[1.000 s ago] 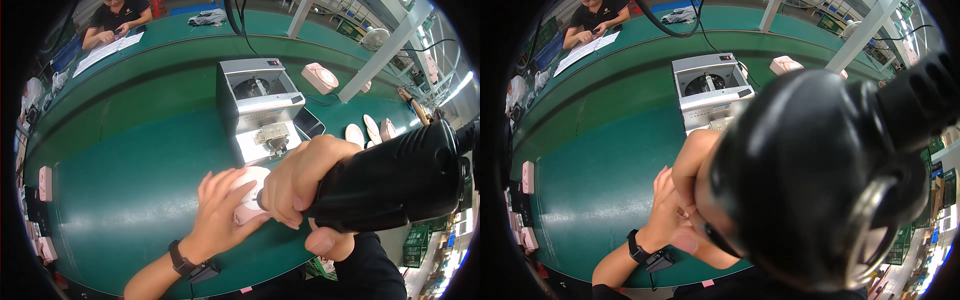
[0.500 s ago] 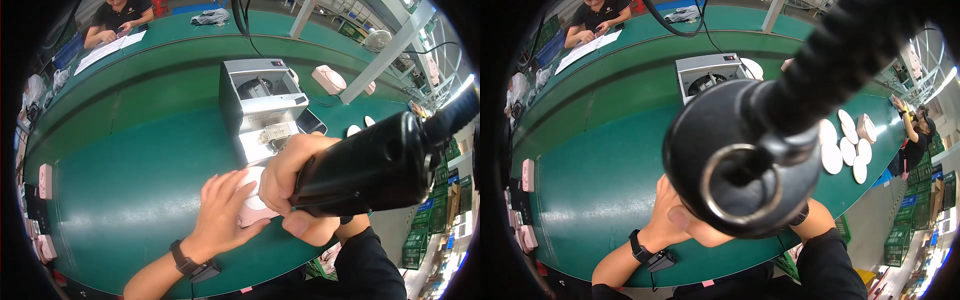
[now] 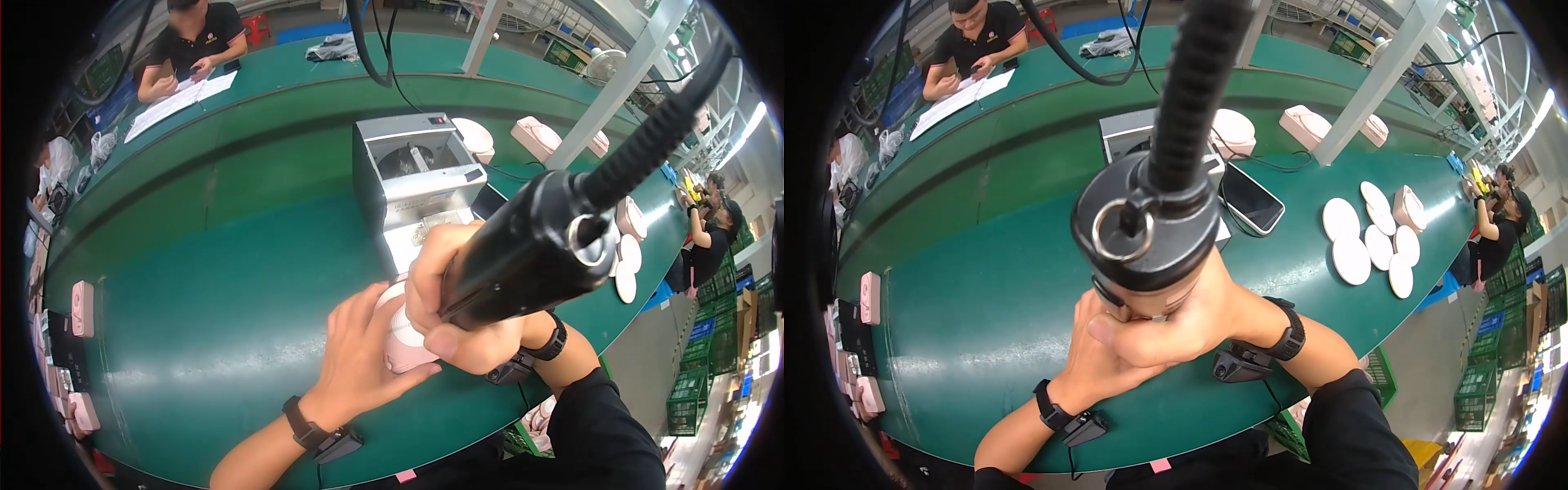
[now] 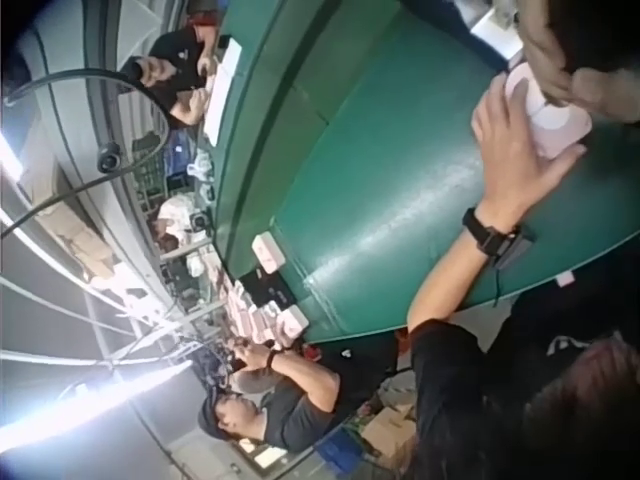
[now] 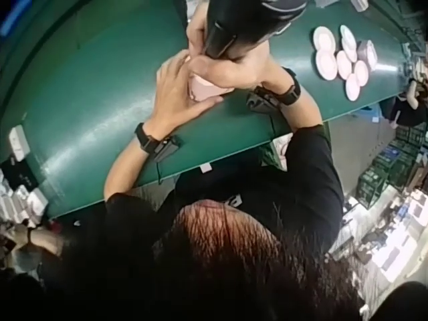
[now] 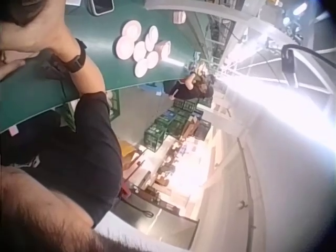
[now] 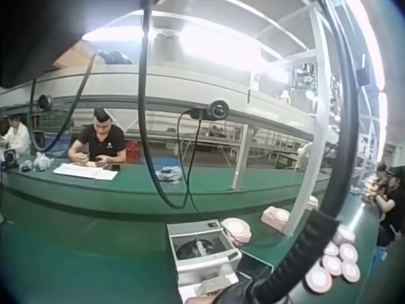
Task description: The person picks up a pink base and a white disc, fits the disc onto the base, and drives a screw into the center with a power screwdriver. The person then sets the assembled unit aside and repeats the process.
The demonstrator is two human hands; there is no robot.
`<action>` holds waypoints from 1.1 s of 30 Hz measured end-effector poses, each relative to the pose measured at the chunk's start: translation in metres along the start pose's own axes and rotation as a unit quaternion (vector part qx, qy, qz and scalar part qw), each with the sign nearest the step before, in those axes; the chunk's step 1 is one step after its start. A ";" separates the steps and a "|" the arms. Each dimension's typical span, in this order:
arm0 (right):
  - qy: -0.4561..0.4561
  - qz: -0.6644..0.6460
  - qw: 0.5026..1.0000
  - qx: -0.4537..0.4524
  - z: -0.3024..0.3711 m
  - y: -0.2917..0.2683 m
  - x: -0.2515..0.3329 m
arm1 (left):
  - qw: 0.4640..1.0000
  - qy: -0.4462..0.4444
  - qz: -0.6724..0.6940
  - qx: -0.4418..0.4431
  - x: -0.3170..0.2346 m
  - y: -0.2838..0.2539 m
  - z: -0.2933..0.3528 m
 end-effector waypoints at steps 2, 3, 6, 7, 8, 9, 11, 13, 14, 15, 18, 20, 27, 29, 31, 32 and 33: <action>0.057 -0.031 0.998 -0.028 0.004 -0.002 0.000 | 0.998 0.024 -0.047 -0.017 -0.013 -0.005 0.002; 0.076 -0.051 0.995 -0.037 0.004 -0.001 -0.003 | 0.997 0.030 -0.063 -0.027 -0.016 -0.009 0.004; 0.027 -0.130 0.989 -0.064 0.006 -0.010 0.024 | 0.995 0.003 -0.102 -0.018 -0.017 -0.011 0.015; 0.004 -0.129 0.990 -0.053 0.005 -0.012 0.033 | 0.992 0.014 -0.120 -0.033 -0.017 -0.018 0.019; -0.002 -0.147 0.987 -0.063 0.005 -0.014 0.037 | 0.991 0.005 -0.127 -0.038 -0.013 -0.023 0.027; -0.005 -0.159 0.984 -0.075 0.005 -0.017 0.042 | 0.991 0.001 -0.128 -0.042 -0.011 -0.027 0.032; -0.011 -0.077 0.996 -0.049 0.001 -0.018 0.048 | 0.988 0.006 -0.141 -0.059 -0.006 -0.038 0.032; 0.018 0.086 0.996 -0.024 0.000 -0.021 0.043 | 0.984 -0.012 -0.160 -0.072 0.016 -0.055 0.027; 0.003 0.086 0.996 -0.018 0.000 -0.020 0.044 | 0.982 -0.023 -0.170 -0.078 0.028 -0.064 0.024; 0.041 0.080 0.996 -0.020 0.003 -0.022 0.034 | 0.980 -0.018 -0.179 -0.090 0.039 -0.071 0.018; 0.105 0.084 0.990 -0.029 0.014 -0.027 0.018 | 0.938 -0.030 -0.246 -0.243 0.073 -0.102 -0.007; 0.136 0.166 0.976 -0.040 0.029 -0.036 0.006 | 0.892 -0.132 -0.182 -0.393 0.111 -0.120 0.009; 0.168 0.252 0.944 -0.133 0.102 -0.063 0.013 | 0.927 -0.257 -0.235 -0.136 0.144 -0.071 0.028; 0.179 0.281 0.933 -0.138 0.128 -0.070 0.011 | 0.925 -0.258 -0.250 -0.125 0.157 -0.067 0.044; 0.186 0.343 0.912 -0.129 0.149 -0.076 0.008 | 0.921 -0.262 -0.263 -0.117 0.146 -0.066 0.052; 0.191 0.373 0.899 -0.127 0.160 -0.081 0.008 | 0.918 -0.248 -0.281 -0.128 0.127 -0.067 0.058; 0.190 0.377 0.897 -0.132 0.169 -0.086 0.008 | 0.914 -0.237 -0.298 -0.141 0.108 -0.069 0.067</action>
Point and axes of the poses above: each hand's wrist, its own z-axis away from the middle knuckle, its own y-axis out of the palm, x = y × z, the point moved 9 cm from there along -z, towards the middle knuckle, and after that the axes turned 8 degrees about -y, right-handed, at the moved point
